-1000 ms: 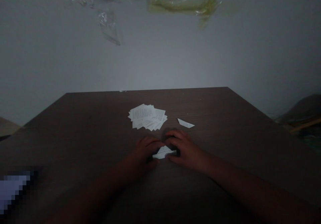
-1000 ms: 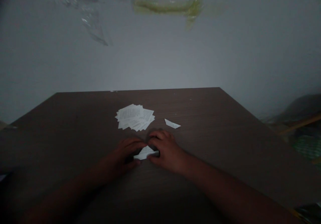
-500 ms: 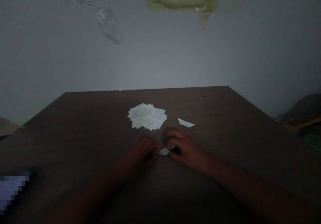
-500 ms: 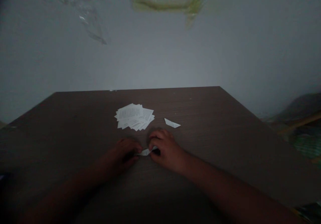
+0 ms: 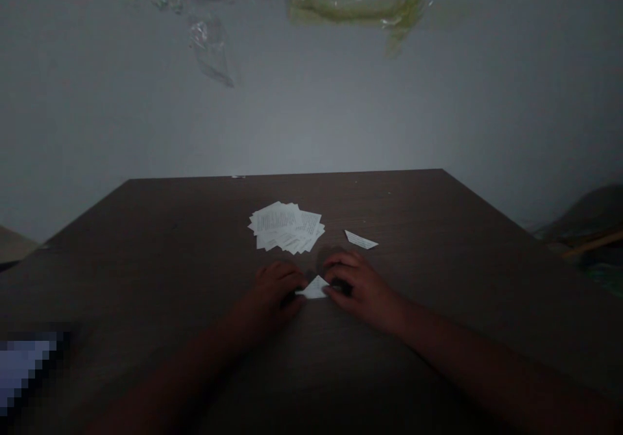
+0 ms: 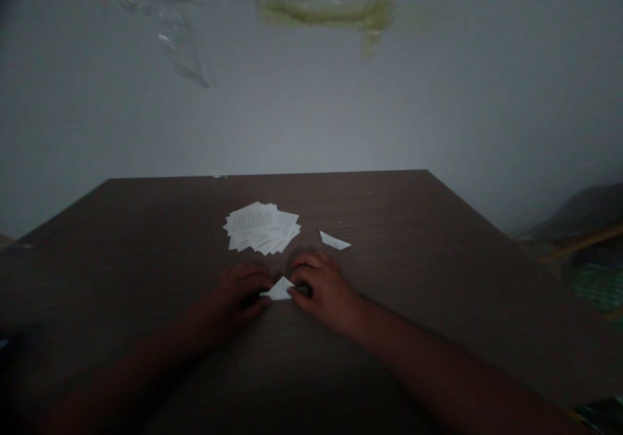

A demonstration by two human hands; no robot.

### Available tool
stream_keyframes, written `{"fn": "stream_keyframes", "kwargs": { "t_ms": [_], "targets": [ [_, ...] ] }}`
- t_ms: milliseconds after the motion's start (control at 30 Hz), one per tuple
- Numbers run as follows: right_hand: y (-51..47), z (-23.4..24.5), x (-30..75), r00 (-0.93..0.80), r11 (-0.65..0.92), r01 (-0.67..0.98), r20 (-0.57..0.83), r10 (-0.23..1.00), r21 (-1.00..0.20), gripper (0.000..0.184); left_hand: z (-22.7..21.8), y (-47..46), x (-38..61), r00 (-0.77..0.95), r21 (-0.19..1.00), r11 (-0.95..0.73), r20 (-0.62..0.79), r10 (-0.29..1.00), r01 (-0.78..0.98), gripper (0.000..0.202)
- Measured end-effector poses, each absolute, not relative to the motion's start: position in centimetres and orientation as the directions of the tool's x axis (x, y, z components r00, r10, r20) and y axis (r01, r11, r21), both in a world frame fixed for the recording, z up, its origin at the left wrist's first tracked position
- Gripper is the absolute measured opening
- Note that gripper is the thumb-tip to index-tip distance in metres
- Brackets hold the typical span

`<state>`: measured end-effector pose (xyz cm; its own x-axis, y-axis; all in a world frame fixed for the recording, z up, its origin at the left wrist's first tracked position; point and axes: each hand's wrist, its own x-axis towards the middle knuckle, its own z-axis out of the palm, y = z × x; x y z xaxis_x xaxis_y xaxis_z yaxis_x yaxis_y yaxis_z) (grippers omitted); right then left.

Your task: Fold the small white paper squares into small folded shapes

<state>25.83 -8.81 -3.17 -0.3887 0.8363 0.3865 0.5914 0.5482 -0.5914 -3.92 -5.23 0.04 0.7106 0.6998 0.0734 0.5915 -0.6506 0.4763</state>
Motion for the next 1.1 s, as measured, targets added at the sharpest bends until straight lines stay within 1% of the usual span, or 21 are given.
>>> {"fn": "stream_keyframes", "kwargs": {
  "t_ms": [267, 367, 433, 467, 567, 633, 733, 833, 1000, 1100],
  "targets": [
    [-9.0, -3.3, 26.0, -0.433, 0.571, 0.61, 0.373, 0.821, -0.549, 0.014, 0.2, -4.9, -4.0, 0.723, 0.438, -0.674, 0.076, 0.687, 0.595, 0.026],
    [-9.2, -2.9, 26.0, -0.468, 0.606, 0.619, 0.385, 0.795, -0.5, 0.021, 1.0, -5.0, -4.0, 0.73, 0.401, -0.685, 0.056, 0.681, 0.609, 0.026],
    [-9.3, -2.6, 26.0, -0.497, 0.62, 0.627, 0.37, 0.785, -0.472, 0.025, 1.4, -5.1, -4.0, 0.734, 0.379, -0.692, 0.048, 0.678, 0.614, 0.027],
    [-9.3, -2.4, 25.9, -0.507, 0.619, 0.632, 0.356, 0.785, -0.466, 0.024, 1.6, -5.2, -4.0, 0.737, 0.368, -0.697, 0.046, 0.674, 0.615, 0.028],
    [-9.1, -2.4, 25.9, -0.508, 0.598, 0.647, 0.318, 0.8, -0.473, 0.015, 1.4, -5.4, -4.0, 0.745, 0.349, -0.714, 0.062, 0.664, 0.607, 0.031],
    [-8.9, -2.6, 25.9, -0.502, 0.593, 0.647, 0.316, 0.805, -0.479, 0.012, 0.9, -5.3, -4.1, 0.742, 0.366, -0.719, 0.103, 0.662, 0.59, 0.03],
    [-8.7, -2.9, 26.0, -0.501, 0.6, 0.647, 0.33, 0.8, -0.471, 0.009, 0.2, -4.9, -4.5, 0.731, 0.427, -0.71, 0.148, 0.666, 0.56, 0.021],
    [-8.7, -3.1, 26.1, -0.503, 0.607, 0.652, 0.34, 0.795, -0.454, 0.006, 0.0, -4.6, -4.9, 0.721, 0.488, -0.673, 0.121, 0.682, 0.555, 0.016],
    [-8.9, -3.0, 25.8, -0.504, 0.608, 0.643, 0.342, 0.794, -0.465, 0.019, 0.7, -4.8, -4.9, 0.747, 0.524, -0.666, 0.081, 0.66, 0.531, 0.021],
    [-8.9, -2.9, 25.5, -0.503, 0.613, 0.635, 0.351, 0.79, -0.47, 0.021, 1.3, -5.0, -4.9, 0.752, 0.541, -0.654, 0.059, 0.656, 0.528, 0.025]
  ]
}}
